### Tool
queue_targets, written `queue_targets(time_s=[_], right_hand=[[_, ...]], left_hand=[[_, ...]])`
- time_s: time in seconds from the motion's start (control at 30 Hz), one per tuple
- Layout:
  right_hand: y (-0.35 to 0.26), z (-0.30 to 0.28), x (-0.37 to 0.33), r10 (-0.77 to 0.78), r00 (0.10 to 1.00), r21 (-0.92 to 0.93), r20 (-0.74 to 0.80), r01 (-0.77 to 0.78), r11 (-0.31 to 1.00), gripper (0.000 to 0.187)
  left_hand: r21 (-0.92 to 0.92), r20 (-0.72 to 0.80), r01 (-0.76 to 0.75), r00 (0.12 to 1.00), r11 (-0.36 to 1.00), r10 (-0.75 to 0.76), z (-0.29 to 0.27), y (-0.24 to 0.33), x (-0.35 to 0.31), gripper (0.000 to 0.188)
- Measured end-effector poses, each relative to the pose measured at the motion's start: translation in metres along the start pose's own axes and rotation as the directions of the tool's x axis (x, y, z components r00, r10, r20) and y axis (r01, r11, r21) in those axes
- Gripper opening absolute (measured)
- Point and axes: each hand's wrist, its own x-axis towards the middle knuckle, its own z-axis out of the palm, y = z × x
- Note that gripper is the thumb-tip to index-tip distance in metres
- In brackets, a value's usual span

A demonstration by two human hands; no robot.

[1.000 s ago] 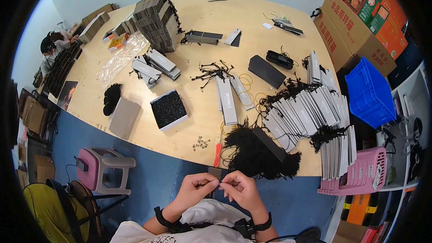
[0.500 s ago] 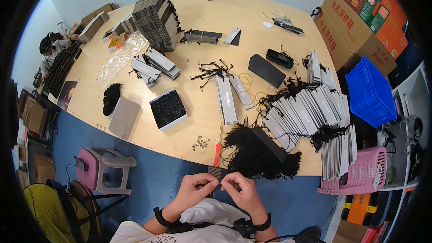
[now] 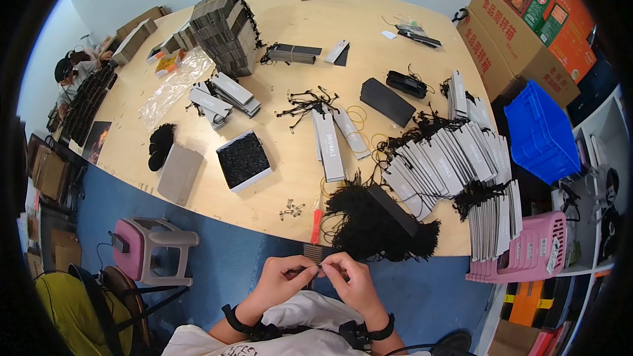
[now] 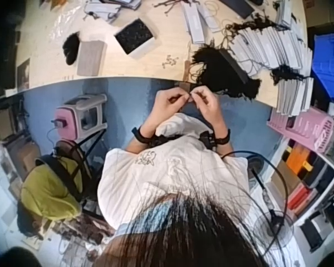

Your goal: The person threads a black cord through a hole in a paper tag and ties it into a loop. They then pick up a stack of tags, remove a rubber band, and place the tags on the table before picking up another stack and securing it with a rubber band.

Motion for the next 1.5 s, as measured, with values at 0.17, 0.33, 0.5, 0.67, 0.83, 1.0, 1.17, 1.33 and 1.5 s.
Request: queue_targets(time_s=[0.17, 0.33, 0.5, 0.67, 0.83, 1.0, 1.17, 1.33, 1.5], right_hand=[[-0.007, -0.002, 0.0, -0.022, 1.0, -0.127, -0.005, 0.021, 0.992, 0.008], [-0.009, 0.0, -0.002, -0.033, 0.999, -0.146, -0.025, 0.029, 0.989, 0.008], [-0.005, 0.002, -0.003, -0.066, 0.994, -0.138, -0.084, 0.054, 0.989, 0.008], [-0.002, -0.001, -0.004, -0.039, 0.994, 0.034, -0.106, 0.043, 0.999, 0.009], [-0.002, -0.007, -0.002, -0.088, 0.994, -0.127, -0.06, 0.08, 0.989, 0.019], [-0.022, -0.009, 0.004, -0.215, 0.977, -0.244, 0.01, 0.211, 0.946, 0.028], [-0.022, -0.01, 0.006, -0.259, 0.965, -0.306, 0.049, 0.261, 0.916, 0.017], [-0.021, -0.011, 0.007, -0.285, 0.957, -0.363, 0.045, 0.282, 0.888, 0.009], [-0.02, -0.011, 0.006, -0.247, 0.969, -0.319, -0.007, 0.232, 0.919, 0.006]], left_hand=[[0.067, -0.018, -0.013, 1.0, 0.998, 0.014, 0.001, -0.001, 0.0, 0.012], [0.042, -0.01, -0.014, 1.0, 0.999, 0.015, 0.0, 0.001, 0.001, 0.012], [0.057, 0.02, -0.034, 0.999, 0.998, 0.033, -0.001, -0.001, 0.0, 0.013], [-0.03, 0.0, -0.013, 1.0, 0.999, 0.013, 0.001, -0.006, 0.0, 0.013], [-0.069, -0.012, -0.009, 1.0, 0.998, 0.008, 0.001, -0.009, 0.0, 0.013], [0.058, 0.027, -0.043, 0.999, 0.997, 0.042, -0.001, 0.003, -0.001, 0.013], [0.149, 0.033, -0.102, 0.995, 0.984, 0.098, 0.0, 0.001, -0.002, 0.012], [0.194, 0.064, -0.092, 0.995, 0.977, 0.081, 0.0, 0.004, -0.001, 0.012], [0.121, 0.024, -0.089, 0.996, 0.989, 0.086, 0.002, 0.006, -0.001, 0.014]])
